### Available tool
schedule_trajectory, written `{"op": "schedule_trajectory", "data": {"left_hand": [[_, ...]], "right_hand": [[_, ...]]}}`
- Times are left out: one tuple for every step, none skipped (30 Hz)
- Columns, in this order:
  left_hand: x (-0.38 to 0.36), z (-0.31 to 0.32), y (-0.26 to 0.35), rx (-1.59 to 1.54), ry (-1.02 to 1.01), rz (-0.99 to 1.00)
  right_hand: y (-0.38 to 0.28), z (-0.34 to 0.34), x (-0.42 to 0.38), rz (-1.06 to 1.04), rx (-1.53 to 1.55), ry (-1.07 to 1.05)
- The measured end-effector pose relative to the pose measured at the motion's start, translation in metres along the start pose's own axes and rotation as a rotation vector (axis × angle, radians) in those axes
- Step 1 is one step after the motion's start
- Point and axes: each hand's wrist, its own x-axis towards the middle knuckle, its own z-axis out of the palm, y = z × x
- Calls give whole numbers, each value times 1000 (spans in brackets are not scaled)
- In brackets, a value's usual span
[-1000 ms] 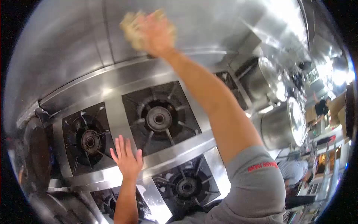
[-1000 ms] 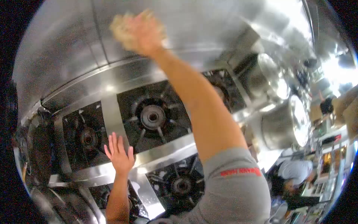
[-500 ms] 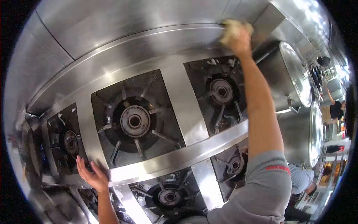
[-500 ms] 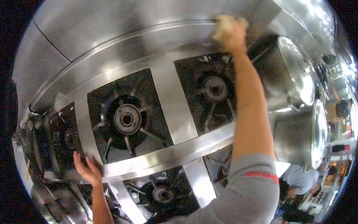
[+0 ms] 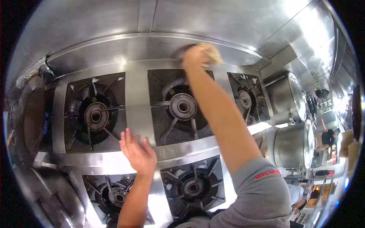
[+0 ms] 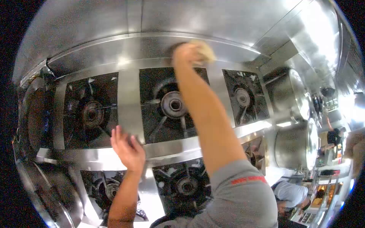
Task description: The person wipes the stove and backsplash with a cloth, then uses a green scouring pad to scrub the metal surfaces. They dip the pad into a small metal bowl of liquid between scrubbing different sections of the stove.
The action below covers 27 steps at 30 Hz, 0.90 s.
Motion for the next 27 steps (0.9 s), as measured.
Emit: {"op": "schedule_trajectory", "data": {"left_hand": [[-1,0,-2,-8,-2,-2],[-1,-1,-3,-19,-19,7],[-1,-1,-4,-27,-30,19],[0,-1,-5,-28,2,40],[2,-2,-5,-20,17,41],[2,-2,-5,-14,7,54],[-1,-3,-6,-1,-9,59],[-3,-1,-8,1,-13,66],[-3,-3,-9,23,-12,56],[-2,-5,-10,-2,-39,53],[-2,-7,-10,-29,-65,55],[-2,-6,-11,-42,-62,62],[0,-4,-10,-29,-60,63],[2,-3,-6,-19,-36,57],[3,-3,-5,-6,-13,44],[1,-3,-6,16,-37,51],[1,-4,-5,36,-26,29],[1,-5,-5,5,-38,30],[2,-6,-5,-27,-48,32],[2,-5,-6,-14,-70,35],[4,-5,-6,1,-59,11],[5,-6,-5,-13,-94,7],[6,-6,-4,-31,-128,2],[4,-5,-5,-37,-154,17],[7,-4,-4,-33,-162,9],[8,-6,-2,-63,-184,15],[9,-6,-1,-98,-210,30]], "right_hand": [[-19,-11,-51,-1,-4,7],[-40,-49,-90,477,491,-262],[-46,-78,-128,475,499,-265],[-55,-112,-163,448,682,-268],[-57,-148,-195,382,760,-480],[-74,-142,-244,223,684,-422],[-75,-168,-278,132,716,-572],[-67,-206,-304,44,742,-723],[-65,-234,-319,-36,733,-894],[-68,-245,-334,-120,724,-1064],[-67,-252,-342,-125,729,-1082],[-70,-243,-352,-492,768,-1185],[-63,-245,-354,-670,926,-1125],[-55,-247,-356,-849,1082,-1059],[-30,-258,-345,-817,1349,-844],[-11,-281,-291,-953,1225,-931],[-1,-269,-249,-1314,1023,-607],[14,-261,-199,-1538,893,-378],[23,-250,-152,-1604,875,-175],[31,-232,-105,-1657,853,30],[35,-198,-51,-1770,955,159],[50,-194,-12,-1730,552,-27],[55,-165,13,-1872,467,164],[60,-174,19,-1848,134,111],[45,-165,1,-1854,133,99],[22,-154,-23,-1954,352,164],[9,-147,-50,-2030,571,235]]}}
